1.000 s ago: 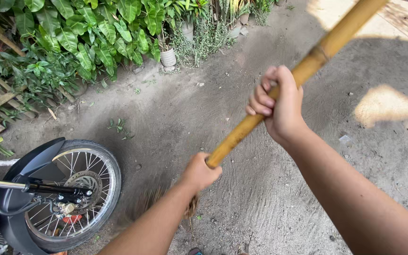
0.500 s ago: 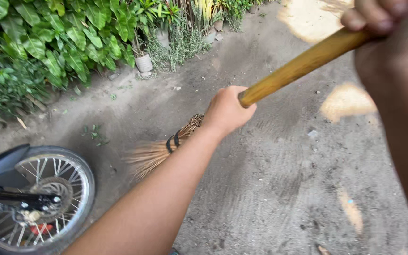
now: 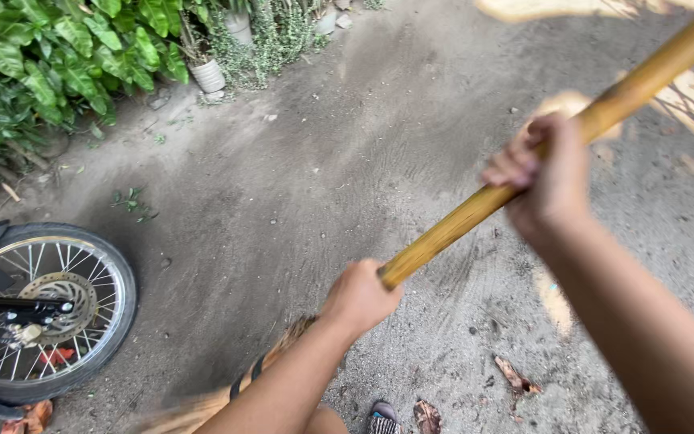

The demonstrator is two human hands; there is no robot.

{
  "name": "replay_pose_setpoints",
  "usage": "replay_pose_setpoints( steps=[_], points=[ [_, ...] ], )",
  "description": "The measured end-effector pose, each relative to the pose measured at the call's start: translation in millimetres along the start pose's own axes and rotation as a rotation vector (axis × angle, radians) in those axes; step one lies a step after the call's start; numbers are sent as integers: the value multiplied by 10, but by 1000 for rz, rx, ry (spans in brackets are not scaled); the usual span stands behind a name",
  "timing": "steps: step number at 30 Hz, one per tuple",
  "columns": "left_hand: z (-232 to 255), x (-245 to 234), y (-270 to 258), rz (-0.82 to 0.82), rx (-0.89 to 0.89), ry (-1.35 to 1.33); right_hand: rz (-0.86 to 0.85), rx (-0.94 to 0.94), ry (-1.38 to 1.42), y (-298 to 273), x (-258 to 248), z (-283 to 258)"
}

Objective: The person sweeps the outdoor dirt ground using a broom.

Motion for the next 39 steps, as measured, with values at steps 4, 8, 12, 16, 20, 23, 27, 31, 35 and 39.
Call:
replay_pose_setpoints(
  steps=[4, 8, 12, 16, 20, 23, 27, 31, 35, 39],
  points=[
    [977, -21, 336, -33, 181, 46, -34, -200, 6, -115, -636, -1058],
    [1328, -223, 503, 157, 419, -29, -285, -392, -247, -84, -504, -1473],
    [720, -244, 162, 325, 350, -174, -400, -323, -259, -394, 320, -936],
    [-400, 0, -975, 390, 72, -142, -281, -14, -213, -924, 1060, 239],
    [-990, 34, -2115, 328, -170, -23, -262, 264, -63, -1462, 1187, 1217],
    [-949, 81, -2600, 236, -308, -10, -236, 341, 6, -1623, 983, 1458],
    [-338, 65, -2664, 147, -251, 59, -211, 213, 65, -1718, 492, 970],
    [497, 126, -2215, 103, 7, -9, -326, -78, 55, -1888, -153, -271],
    [1134, 200, -1672, 179, 369, 39, -411, -284, -53, -2270, -525, -940],
    [1188, 466, -1458, 290, 670, -43, -359, -456, -233, -2782, -217, -1136]
  ],
)
Point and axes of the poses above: each hand's wrist, its own y-axis towards the middle knuckle, its own x-axis out of the palm, z = x × y, the point moved 5 cm from there along y, towards the middle knuckle, and after that the axes turned 13 degrees about x, right-handed, at the moved point
